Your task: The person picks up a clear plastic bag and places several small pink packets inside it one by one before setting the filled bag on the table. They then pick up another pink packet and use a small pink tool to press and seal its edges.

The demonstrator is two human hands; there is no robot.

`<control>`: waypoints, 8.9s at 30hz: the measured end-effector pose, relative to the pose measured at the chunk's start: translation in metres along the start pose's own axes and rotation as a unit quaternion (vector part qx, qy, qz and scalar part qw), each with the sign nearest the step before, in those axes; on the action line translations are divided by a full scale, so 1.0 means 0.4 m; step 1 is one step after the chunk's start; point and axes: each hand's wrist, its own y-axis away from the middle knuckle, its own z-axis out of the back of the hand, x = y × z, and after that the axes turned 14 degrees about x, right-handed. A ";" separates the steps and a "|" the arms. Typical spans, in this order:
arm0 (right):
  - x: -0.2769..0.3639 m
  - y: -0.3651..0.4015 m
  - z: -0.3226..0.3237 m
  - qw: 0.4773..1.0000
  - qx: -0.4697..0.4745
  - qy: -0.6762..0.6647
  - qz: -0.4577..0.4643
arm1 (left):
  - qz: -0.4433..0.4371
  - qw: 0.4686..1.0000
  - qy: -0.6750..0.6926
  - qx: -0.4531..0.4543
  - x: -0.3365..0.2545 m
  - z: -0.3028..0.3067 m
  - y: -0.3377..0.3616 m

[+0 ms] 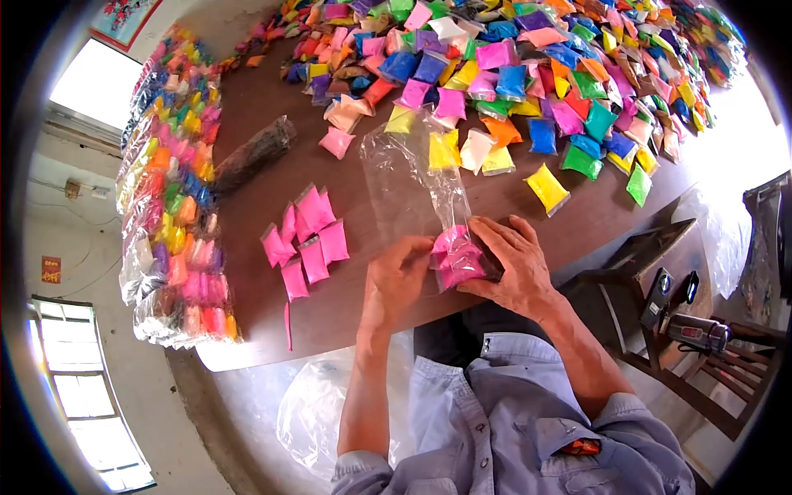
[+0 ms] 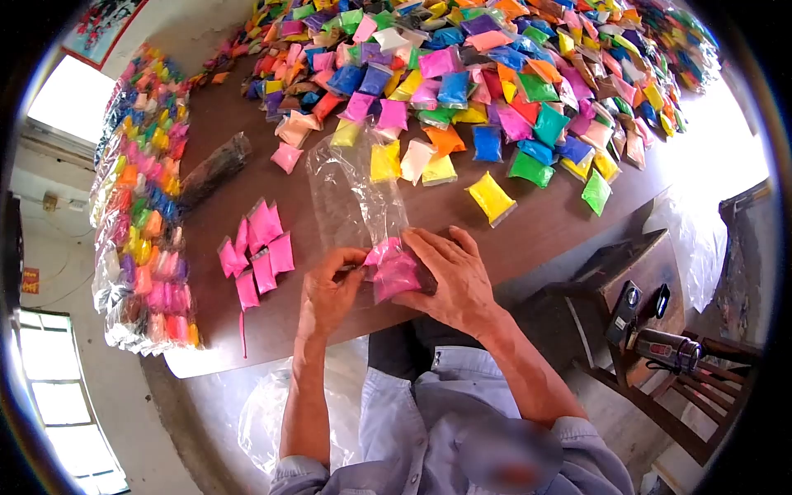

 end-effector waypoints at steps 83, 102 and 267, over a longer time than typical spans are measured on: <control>-0.001 -0.001 0.003 1.000 -0.008 -0.013 0.002 | -0.047 0.999 -0.003 0.012 0.009 0.000 -0.064; 0.025 0.010 0.012 0.999 0.029 -0.018 0.039 | -0.045 0.988 -0.126 -0.072 -0.005 0.017 0.061; -0.038 -0.190 -0.020 0.939 -0.061 -0.327 -0.084 | -0.036 0.996 0.019 0.078 -0.012 0.040 -0.089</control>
